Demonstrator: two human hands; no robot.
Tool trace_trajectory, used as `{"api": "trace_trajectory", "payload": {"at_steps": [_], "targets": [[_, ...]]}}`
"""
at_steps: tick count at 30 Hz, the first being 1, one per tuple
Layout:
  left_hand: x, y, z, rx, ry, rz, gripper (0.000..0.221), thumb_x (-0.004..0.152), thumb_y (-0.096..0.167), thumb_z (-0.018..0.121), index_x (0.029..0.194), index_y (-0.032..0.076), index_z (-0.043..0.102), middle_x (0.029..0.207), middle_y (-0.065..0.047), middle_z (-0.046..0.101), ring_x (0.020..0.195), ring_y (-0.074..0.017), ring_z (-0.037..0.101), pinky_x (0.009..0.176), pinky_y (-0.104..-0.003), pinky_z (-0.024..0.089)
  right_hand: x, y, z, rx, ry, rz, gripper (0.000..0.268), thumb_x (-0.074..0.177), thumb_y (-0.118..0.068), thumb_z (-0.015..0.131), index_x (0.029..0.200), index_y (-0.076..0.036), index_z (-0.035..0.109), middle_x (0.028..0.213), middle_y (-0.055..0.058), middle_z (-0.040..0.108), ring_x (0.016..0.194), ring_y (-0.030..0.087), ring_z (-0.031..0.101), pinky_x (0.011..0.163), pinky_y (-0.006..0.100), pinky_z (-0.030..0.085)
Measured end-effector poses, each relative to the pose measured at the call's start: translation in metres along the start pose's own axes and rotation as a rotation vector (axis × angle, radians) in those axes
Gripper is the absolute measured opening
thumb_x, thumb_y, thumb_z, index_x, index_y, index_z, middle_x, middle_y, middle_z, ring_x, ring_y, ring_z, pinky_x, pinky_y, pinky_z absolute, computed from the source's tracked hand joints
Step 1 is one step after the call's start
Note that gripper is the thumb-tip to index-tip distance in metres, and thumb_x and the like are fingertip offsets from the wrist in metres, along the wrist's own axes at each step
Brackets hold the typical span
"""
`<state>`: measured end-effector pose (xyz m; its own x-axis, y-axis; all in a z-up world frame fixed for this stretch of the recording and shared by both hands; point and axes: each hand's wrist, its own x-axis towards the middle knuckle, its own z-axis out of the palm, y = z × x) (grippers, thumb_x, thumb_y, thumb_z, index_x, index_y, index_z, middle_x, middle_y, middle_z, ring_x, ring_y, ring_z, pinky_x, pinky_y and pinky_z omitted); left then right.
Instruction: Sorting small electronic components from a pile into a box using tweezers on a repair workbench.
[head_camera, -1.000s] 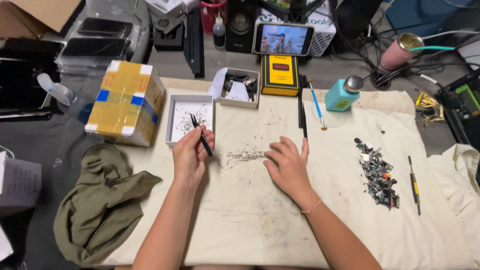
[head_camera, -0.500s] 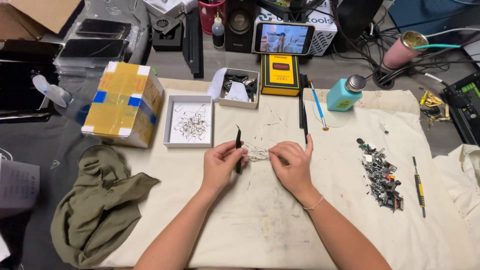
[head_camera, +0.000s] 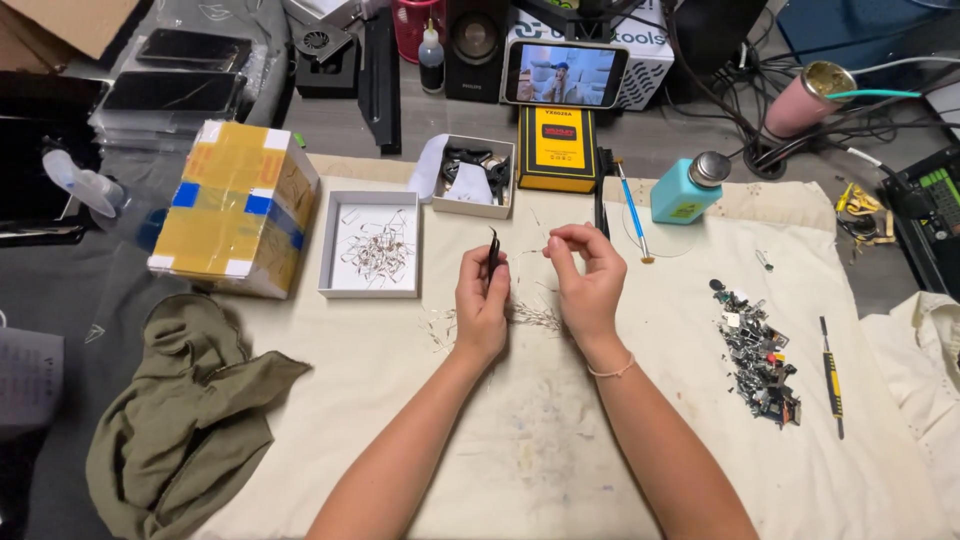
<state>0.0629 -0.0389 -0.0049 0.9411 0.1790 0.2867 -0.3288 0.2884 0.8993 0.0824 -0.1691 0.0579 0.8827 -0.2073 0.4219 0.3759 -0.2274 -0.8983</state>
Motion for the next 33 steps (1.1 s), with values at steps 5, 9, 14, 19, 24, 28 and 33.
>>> {"api": "trace_trajectory", "payload": {"at_steps": [5, 9, 14, 19, 24, 28, 33], "targets": [[-0.002, 0.008, -0.012, 0.109, -0.104, 0.052, 0.017, 0.105, 0.015, 0.05, 0.113, 0.003, 0.06, 0.072, -0.003, 0.053, 0.066, -0.0108, 0.049, 0.063, -0.028, 0.047, 0.001, -0.01, -0.004, -0.008, -0.068, -0.038, 0.013, 0.099, -0.005, 0.064, 0.107, -0.005, 0.075, 0.073, 0.004, 0.069, 0.084, 0.013, 0.066, 0.12, 0.046, 0.035], [0.003, 0.004, -0.009, 0.159, -0.16, 0.107, 0.018, 0.104, 0.016, 0.053, 0.109, 0.005, 0.067, 0.062, -0.001, 0.052, 0.06, -0.0096, 0.047, 0.058, -0.025, 0.045, -0.003, -0.015, -0.009, 0.013, -0.185, -0.018, 0.025, 0.099, 0.002, 0.057, 0.117, -0.002, 0.074, 0.085, 0.01, 0.075, 0.089, 0.02, 0.074, 0.119, 0.045, 0.038], [0.003, 0.006, -0.009, 0.157, -0.159, 0.095, 0.018, 0.103, 0.018, 0.055, 0.106, 0.006, 0.068, 0.058, -0.002, 0.05, 0.058, -0.0104, 0.047, 0.057, -0.025, 0.045, -0.006, -0.014, -0.009, 0.101, -0.203, 0.064, 0.014, 0.1, -0.001, 0.062, 0.113, 0.003, 0.066, 0.087, 0.016, 0.076, 0.079, 0.022, 0.076, 0.115, 0.048, 0.043], [0.002, 0.006, -0.009, 0.185, -0.159, 0.088, 0.018, 0.102, 0.02, 0.057, 0.105, 0.008, 0.07, 0.056, -0.001, 0.05, 0.057, -0.0104, 0.048, 0.055, -0.025, 0.045, -0.006, -0.005, -0.01, 0.11, -0.124, 0.211, 0.008, 0.097, 0.0, 0.069, 0.104, 0.004, 0.07, 0.07, 0.016, 0.072, 0.061, 0.019, 0.073, 0.087, 0.039, 0.062], [0.002, 0.007, -0.008, 0.176, -0.16, 0.093, 0.019, 0.103, 0.02, 0.055, 0.106, 0.007, 0.069, 0.057, -0.002, 0.051, 0.057, -0.011, 0.047, 0.056, -0.025, 0.045, 0.002, -0.016, -0.01, 0.444, -0.11, 0.597, 0.033, 0.102, -0.007, 0.054, 0.131, 0.006, 0.06, 0.122, 0.024, 0.071, 0.115, 0.032, 0.07, 0.106, 0.048, 0.054], [0.001, 0.007, -0.008, 0.175, -0.168, 0.095, 0.019, 0.103, 0.02, 0.054, 0.106, 0.006, 0.068, 0.059, -0.003, 0.05, 0.059, -0.0116, 0.047, 0.056, -0.027, 0.045, 0.005, -0.023, -0.011, 0.536, -0.124, 0.6, 0.037, 0.102, -0.007, 0.051, 0.138, 0.002, 0.048, 0.129, 0.022, 0.068, 0.121, 0.029, 0.067, 0.109, 0.046, 0.052], [0.005, 0.023, -0.005, 0.179, -0.193, 0.116, 0.023, 0.104, 0.021, 0.051, 0.107, 0.006, 0.069, 0.062, -0.005, 0.052, 0.06, -0.0128, 0.048, 0.057, -0.029, 0.046, 0.005, -0.008, -0.016, 0.382, -0.202, 0.36, 0.011, 0.106, -0.011, 0.054, 0.107, 0.0, 0.052, 0.102, 0.028, 0.074, 0.101, 0.038, 0.075, 0.1, 0.048, 0.057]]}}
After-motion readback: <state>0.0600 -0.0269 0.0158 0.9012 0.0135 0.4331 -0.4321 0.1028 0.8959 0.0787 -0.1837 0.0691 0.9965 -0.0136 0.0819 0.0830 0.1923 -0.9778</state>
